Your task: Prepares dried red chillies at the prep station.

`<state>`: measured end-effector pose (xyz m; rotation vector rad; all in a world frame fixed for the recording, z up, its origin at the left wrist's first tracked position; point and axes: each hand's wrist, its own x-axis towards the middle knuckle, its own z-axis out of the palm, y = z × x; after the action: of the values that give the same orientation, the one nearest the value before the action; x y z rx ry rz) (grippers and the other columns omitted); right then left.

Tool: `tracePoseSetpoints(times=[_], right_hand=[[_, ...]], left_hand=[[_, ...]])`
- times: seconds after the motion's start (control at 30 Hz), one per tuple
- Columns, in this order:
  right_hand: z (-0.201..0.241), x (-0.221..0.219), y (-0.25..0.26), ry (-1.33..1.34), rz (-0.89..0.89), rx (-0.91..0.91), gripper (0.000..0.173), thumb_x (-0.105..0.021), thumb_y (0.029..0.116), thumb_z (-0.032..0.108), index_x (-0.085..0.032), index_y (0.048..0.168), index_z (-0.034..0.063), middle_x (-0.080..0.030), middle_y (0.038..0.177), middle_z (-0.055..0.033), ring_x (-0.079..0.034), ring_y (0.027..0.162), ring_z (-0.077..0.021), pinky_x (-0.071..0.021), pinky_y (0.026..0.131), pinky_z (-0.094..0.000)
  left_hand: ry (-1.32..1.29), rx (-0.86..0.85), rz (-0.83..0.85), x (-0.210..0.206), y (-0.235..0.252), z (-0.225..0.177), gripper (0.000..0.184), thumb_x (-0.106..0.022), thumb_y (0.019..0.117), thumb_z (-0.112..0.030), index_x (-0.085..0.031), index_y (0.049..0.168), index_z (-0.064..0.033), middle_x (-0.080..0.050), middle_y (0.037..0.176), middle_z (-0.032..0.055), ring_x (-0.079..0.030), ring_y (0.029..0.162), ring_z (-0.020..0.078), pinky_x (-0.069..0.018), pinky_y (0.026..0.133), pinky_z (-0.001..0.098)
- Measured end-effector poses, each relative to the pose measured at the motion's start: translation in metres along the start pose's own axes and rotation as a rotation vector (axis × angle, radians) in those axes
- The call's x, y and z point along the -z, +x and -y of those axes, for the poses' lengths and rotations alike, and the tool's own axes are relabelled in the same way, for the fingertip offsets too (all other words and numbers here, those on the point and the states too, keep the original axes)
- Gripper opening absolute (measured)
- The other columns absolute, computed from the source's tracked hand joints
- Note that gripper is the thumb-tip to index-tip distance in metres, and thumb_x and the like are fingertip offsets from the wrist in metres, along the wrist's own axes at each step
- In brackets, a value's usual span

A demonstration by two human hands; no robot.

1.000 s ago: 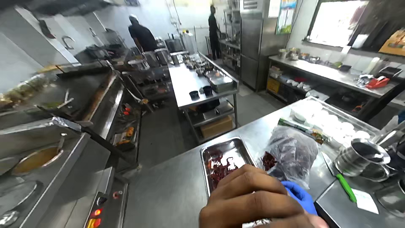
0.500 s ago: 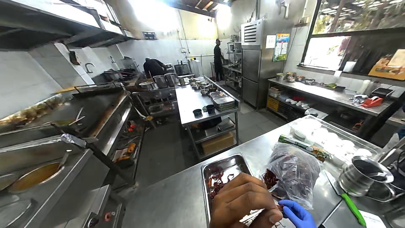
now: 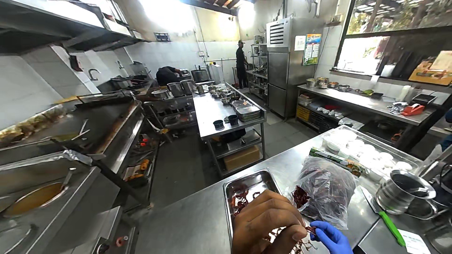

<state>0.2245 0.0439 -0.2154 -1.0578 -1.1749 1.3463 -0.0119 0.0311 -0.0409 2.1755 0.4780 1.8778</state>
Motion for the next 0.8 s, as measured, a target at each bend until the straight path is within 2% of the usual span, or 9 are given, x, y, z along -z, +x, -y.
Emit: tracePoseSetpoints(times=[0.27,0.43,0.53,0.6,0.63,0.67,0.7,0.77,0.8], right_hand=[[-0.002,0.0,0.0,0.009,-0.008,-0.017,0.02,-0.054,0.0999,0.001,-0.07,0.111,-0.0032,-0.073,0.093,-0.0106,-0.07,0.085,-0.0183,-0.0594,0.083,-0.0354],[-0.004,0.001,0.0,0.009,-0.005,-0.027,0.02,-0.054,0.0999,0.001,-0.069,0.113,-0.0035,-0.073,0.092,-0.0098,-0.071,0.085,-0.0182,-0.0597,0.084,-0.036],[-0.004,0.001,0.0,0.002,0.004,-0.024,0.02,-0.053,0.1,0.001,-0.069,0.113,-0.0038,-0.073,0.093,-0.01,-0.071,0.086,-0.0179,-0.0595,0.085,-0.0356],[-0.004,0.001,0.0,0.003,0.004,-0.031,0.021,-0.053,0.1002,0.002,-0.069,0.113,-0.0036,-0.073,0.094,-0.0101,-0.07,0.086,-0.018,-0.0591,0.085,-0.0355],[-0.005,0.001,0.001,0.005,0.005,-0.033,0.02,-0.053,0.1001,0.001,-0.069,0.113,-0.0037,-0.073,0.093,-0.0102,-0.07,0.086,-0.0181,-0.0589,0.084,-0.0356],[-0.005,0.001,0.001,0.004,0.008,-0.033,0.02,-0.053,0.1001,0.002,-0.068,0.113,-0.0037,-0.073,0.093,-0.0104,-0.07,0.086,-0.0185,-0.0591,0.085,-0.036],[-0.005,0.0,0.001,0.0,0.014,-0.032,0.02,-0.054,0.1003,0.002,-0.068,0.113,-0.0037,-0.073,0.094,-0.0106,-0.071,0.087,-0.0188,-0.0594,0.085,-0.0365],[-0.004,-0.001,0.001,-0.02,0.028,-0.021,0.022,-0.054,0.1007,0.002,-0.069,0.115,-0.0039,-0.073,0.098,-0.011,-0.071,0.089,-0.019,-0.0596,0.087,-0.0376],[-0.004,-0.001,0.001,-0.037,0.038,-0.009,0.023,-0.054,0.1005,0.002,-0.069,0.117,-0.0042,-0.073,0.1,-0.0114,-0.071,0.091,-0.0191,-0.0597,0.088,-0.0379]], left_hand=[[0.015,0.044,-0.014,-0.002,-0.004,0.008,0.011,-0.07,0.0984,-0.021,-0.072,0.098,-0.0108,-0.074,0.095,0.0032,-0.071,0.094,0.0169,-0.0604,0.084,0.0312],[0.065,0.117,-0.034,-0.004,-0.01,0.017,0.009,-0.076,0.0924,-0.012,-0.076,0.102,-0.0104,-0.074,0.096,0.0031,-0.07,0.092,0.0144,-0.0608,0.081,0.0286],[0.04,0.185,-0.056,-0.006,-0.016,0.018,0.01,-0.077,0.0926,-0.015,-0.078,0.101,-0.009,-0.073,0.086,0.002,-0.068,0.078,0.0094,-0.0589,0.072,0.0247],[0.033,0.25,-0.034,-0.007,-0.023,0.025,0.015,-0.073,0.0962,-0.022,-0.076,0.093,-0.0077,-0.069,0.075,0.0,-0.061,0.063,0.004,-0.0538,0.06,0.0203],[0.049,0.281,-0.01,-0.01,-0.029,0.031,0.021,-0.07,0.0985,-0.025,-0.074,0.088,-0.0069,-0.067,0.071,-0.0006,-0.059,0.061,0.0035,-0.0515,0.058,0.0207],[0.101,0.321,0.027,-0.013,-0.036,0.038,0.026,-0.068,0.1,-0.027,-0.075,0.086,-0.0071,-0.068,0.072,-0.0009,-0.061,0.063,0.0045,-0.0537,0.06,0.0229],[0.19,0.385,0.092,-0.018,-0.045,0.045,0.026,-0.067,0.1006,-0.03,-0.077,0.088,-0.0092,-0.071,0.078,-0.0017,-0.066,0.07,0.0062,-0.0577,0.067,0.0263],[0.385,0.593,0.335,-0.028,-0.064,0.055,0.029,-0.062,0.1012,-0.039,-0.079,0.107,-0.0155,-0.076,0.1,-0.0019,-0.07,0.094,0.0125,-0.0582,0.087,0.0372],[0.429,0.72,0.478,-0.035,-0.071,0.057,0.033,-0.061,0.1006,-0.04,-0.077,0.118,-0.0157,-0.076,0.109,0.0019,-0.07,0.103,0.0191,-0.0555,0.094,0.0453]])
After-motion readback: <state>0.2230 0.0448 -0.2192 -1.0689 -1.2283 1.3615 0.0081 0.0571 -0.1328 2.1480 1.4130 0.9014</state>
